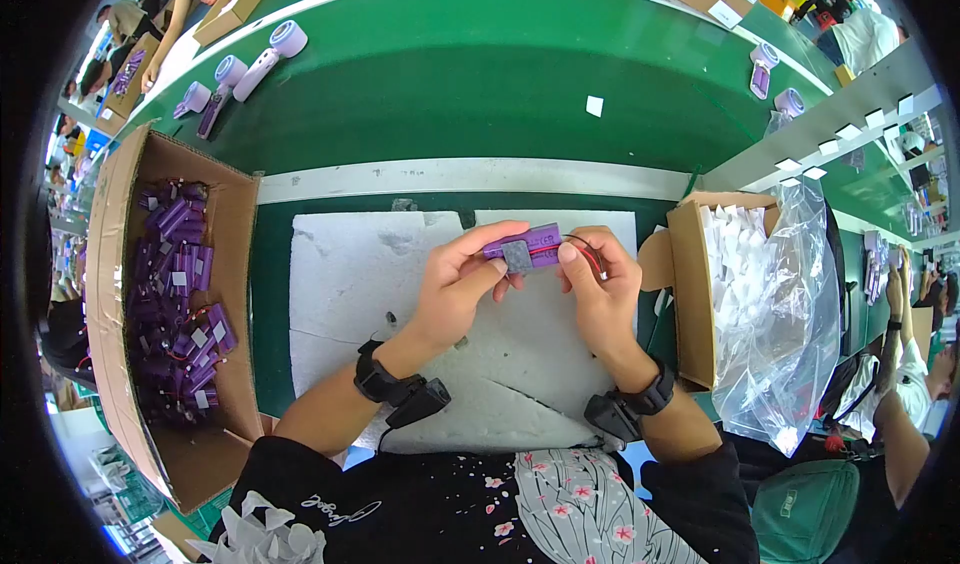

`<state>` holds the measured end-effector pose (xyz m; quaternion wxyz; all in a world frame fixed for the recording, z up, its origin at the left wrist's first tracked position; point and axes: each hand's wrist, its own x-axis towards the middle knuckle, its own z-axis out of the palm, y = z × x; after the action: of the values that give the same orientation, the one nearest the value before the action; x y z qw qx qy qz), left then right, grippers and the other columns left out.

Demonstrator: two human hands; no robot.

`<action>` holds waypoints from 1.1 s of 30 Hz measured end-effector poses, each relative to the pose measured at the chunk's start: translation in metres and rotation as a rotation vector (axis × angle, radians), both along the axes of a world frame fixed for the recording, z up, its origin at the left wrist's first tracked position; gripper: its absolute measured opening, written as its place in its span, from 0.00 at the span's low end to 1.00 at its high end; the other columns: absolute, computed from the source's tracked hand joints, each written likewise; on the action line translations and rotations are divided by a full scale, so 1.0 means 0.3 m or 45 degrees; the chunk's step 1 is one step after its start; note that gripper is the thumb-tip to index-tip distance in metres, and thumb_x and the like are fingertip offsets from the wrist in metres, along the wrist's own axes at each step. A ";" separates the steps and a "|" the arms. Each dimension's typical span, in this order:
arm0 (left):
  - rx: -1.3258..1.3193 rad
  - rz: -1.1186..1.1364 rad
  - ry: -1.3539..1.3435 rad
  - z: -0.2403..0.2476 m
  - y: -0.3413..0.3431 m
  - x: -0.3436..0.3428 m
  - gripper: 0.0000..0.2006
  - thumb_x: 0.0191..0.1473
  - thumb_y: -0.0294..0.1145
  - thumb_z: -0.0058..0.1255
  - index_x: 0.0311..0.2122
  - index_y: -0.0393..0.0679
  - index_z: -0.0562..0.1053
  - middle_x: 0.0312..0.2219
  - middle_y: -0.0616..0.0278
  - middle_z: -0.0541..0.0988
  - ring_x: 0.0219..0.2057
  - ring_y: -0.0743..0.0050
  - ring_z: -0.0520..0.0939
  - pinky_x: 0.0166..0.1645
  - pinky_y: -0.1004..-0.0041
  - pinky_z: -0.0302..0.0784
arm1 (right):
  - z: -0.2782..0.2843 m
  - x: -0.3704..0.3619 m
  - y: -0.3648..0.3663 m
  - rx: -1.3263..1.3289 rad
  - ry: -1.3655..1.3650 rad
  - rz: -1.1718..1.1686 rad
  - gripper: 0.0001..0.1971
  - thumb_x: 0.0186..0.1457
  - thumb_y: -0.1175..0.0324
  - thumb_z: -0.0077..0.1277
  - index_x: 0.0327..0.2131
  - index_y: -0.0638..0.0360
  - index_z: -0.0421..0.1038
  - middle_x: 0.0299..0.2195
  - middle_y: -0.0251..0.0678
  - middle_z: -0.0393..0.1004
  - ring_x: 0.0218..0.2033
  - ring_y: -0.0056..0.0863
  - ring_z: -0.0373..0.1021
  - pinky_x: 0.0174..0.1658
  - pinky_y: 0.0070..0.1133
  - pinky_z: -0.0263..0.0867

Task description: Assembling handheld fans by installing internal components and batteries.

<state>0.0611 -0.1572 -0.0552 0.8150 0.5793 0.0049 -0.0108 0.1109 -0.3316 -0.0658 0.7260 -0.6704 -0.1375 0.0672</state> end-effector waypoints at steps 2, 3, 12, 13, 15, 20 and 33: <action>0.013 -0.002 -0.003 -0.002 0.001 0.001 0.19 0.55 0.19 0.38 0.52 0.34 0.69 0.35 0.57 0.77 0.31 0.78 0.77 0.31 0.78 0.70 | 0.004 0.002 0.004 0.026 0.013 0.000 0.06 0.59 0.72 0.48 0.35 0.66 0.68 0.32 0.34 0.70 0.26 0.19 0.67 0.27 0.17 0.63; 0.026 -0.003 -0.007 -0.003 0.001 0.001 0.19 0.55 0.19 0.38 0.53 0.34 0.69 0.34 0.57 0.77 0.31 0.77 0.77 0.31 0.78 0.70 | 0.006 0.003 0.005 0.052 0.025 0.001 0.06 0.59 0.72 0.47 0.34 0.65 0.68 0.33 0.34 0.70 0.26 0.19 0.67 0.27 0.17 0.63; -0.073 0.015 -0.043 -0.009 0.001 0.002 0.19 0.56 0.19 0.39 0.53 0.34 0.68 0.35 0.58 0.77 0.31 0.76 0.77 0.32 0.77 0.72 | -0.010 0.011 0.011 0.254 0.243 0.021 0.06 0.61 0.70 0.47 0.34 0.63 0.67 0.31 0.34 0.73 0.26 0.21 0.68 0.28 0.17 0.64; -0.067 0.024 -0.047 -0.011 -0.002 0.003 0.19 0.56 0.19 0.39 0.53 0.34 0.68 0.35 0.58 0.77 0.31 0.76 0.77 0.32 0.77 0.72 | -0.010 0.012 0.009 0.259 0.240 0.031 0.06 0.61 0.70 0.47 0.34 0.63 0.67 0.31 0.34 0.73 0.26 0.21 0.68 0.28 0.17 0.64; -0.079 -0.001 -0.022 -0.020 -0.013 0.001 0.19 0.56 0.19 0.39 0.53 0.34 0.68 0.35 0.57 0.77 0.31 0.75 0.77 0.33 0.76 0.73 | -0.015 0.006 -0.002 0.296 0.277 0.004 0.06 0.61 0.70 0.46 0.35 0.62 0.67 0.29 0.33 0.73 0.25 0.21 0.68 0.28 0.17 0.64; -0.141 -0.025 0.025 -0.025 -0.026 0.000 0.18 0.57 0.19 0.40 0.53 0.34 0.68 0.37 0.56 0.77 0.33 0.73 0.79 0.33 0.75 0.75 | -0.039 0.013 -0.032 0.396 0.311 0.012 0.06 0.61 0.69 0.48 0.35 0.63 0.67 0.29 0.35 0.73 0.27 0.21 0.70 0.29 0.20 0.66; -0.134 -0.097 0.008 -0.033 -0.018 0.004 0.19 0.56 0.19 0.43 0.54 0.34 0.67 0.41 0.54 0.77 0.37 0.68 0.81 0.36 0.72 0.78 | -0.042 0.018 -0.019 0.399 0.329 -0.055 0.06 0.62 0.67 0.45 0.36 0.60 0.66 0.26 0.30 0.72 0.23 0.17 0.68 0.26 0.15 0.64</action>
<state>0.0622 -0.1626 -0.0651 0.8433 0.5355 -0.0151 -0.0437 0.1163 -0.3372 -0.0783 0.8342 -0.5380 -0.0375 0.1149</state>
